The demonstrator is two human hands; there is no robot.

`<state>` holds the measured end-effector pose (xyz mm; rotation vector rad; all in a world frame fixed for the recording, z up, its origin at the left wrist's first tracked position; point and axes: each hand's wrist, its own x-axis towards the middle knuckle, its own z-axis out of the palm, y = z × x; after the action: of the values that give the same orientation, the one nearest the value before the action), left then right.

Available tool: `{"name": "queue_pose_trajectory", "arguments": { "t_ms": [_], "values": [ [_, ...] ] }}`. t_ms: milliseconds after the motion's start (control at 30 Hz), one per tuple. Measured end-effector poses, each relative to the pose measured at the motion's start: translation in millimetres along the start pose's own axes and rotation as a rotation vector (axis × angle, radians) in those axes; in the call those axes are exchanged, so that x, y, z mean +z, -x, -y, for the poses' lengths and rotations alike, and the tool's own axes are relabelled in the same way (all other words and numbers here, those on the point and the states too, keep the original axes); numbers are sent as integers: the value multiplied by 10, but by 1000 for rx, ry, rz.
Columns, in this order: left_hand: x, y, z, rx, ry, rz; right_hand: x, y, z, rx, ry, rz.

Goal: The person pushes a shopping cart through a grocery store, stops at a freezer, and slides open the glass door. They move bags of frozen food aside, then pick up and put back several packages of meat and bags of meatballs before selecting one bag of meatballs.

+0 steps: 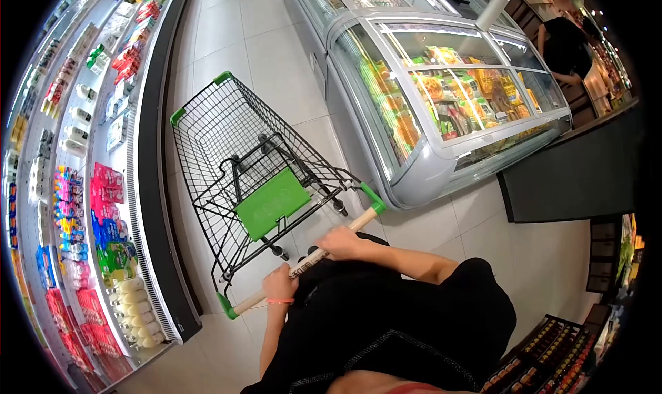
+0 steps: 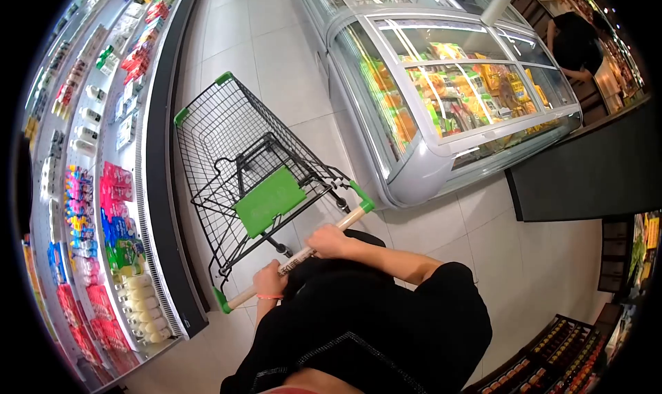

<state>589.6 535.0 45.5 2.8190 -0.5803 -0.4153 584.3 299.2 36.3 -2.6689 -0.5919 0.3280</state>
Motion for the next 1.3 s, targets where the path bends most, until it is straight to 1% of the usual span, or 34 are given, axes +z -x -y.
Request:
{"name": "queue_pose_trajectory", "arguments": {
  "t_ms": [33, 67, 133, 167, 267, 300, 400, 433, 533, 633, 700, 800, 833, 933, 1133, 1200, 1233, 1300],
  "values": [
    [-207, -211, 187, 31, -7, 24, -153, -274, 57, 32, 26, 16],
    [-237, -351, 223, 64, 2, 10, -187, -374, -12, 62, 22, 29],
    [-254, -693, 197, 127, 12, -28, -284, -551, -255, 112, 16, 44],
    [-270, -863, 161, 127, -15, -18, -342, -620, -378, 139, 16, 53],
    [-465, -1408, 15, 153, 2, 8, -644, -851, -769, 134, 54, 4],
    [-498, -1571, -29, 131, -14, 22, -639, -952, -912, 107, 61, -94],
    [-698, -2157, -69, 86, -90, 24, -754, -1268, -1311, 58, 70, -212],
    [-747, -2338, -80, 85, -101, 2, -822, -1379, -1404, 85, 68, -206],
    [-911, -2911, -69, 72, -115, -6, -1144, -1802, -1736, 61, 29, -163],
    [-1041, -3487, -3, 106, -158, -26, -1375, -2198, -2060, 69, 30, -275],
    [-1186, -3866, -33, 96, -153, -22, -1506, -2457, -2288, 60, 47, -306],
    [-1303, -4508, -29, 119, -159, -45, -1639, -2921, -2659, 113, 73, -345],
    [-1334, -4724, -30, 113, -162, -47, -1694, -3076, -2787, 122, 98, -283],
    [-1491, -5287, -12, 104, -148, -59, -1899, -3493, -3184, 80, 88, -290],
    [-1645, -6556, 146, 150, -122, -66, -2345, -4262, -3871, 181, 62, -259],
    [-1713, -7072, 117, 103, -109, -39, -2541, -4613, -4263, 174, 72, -233],
    [-1778, -7301, 142, 94, -100, -22, -2649, -4767, -4388, 143, 64, -268],
    [-1932, -7772, 217, 84, -137, -2, -2746, -5157, -4635, 158, 63, -291]
  ]
}}
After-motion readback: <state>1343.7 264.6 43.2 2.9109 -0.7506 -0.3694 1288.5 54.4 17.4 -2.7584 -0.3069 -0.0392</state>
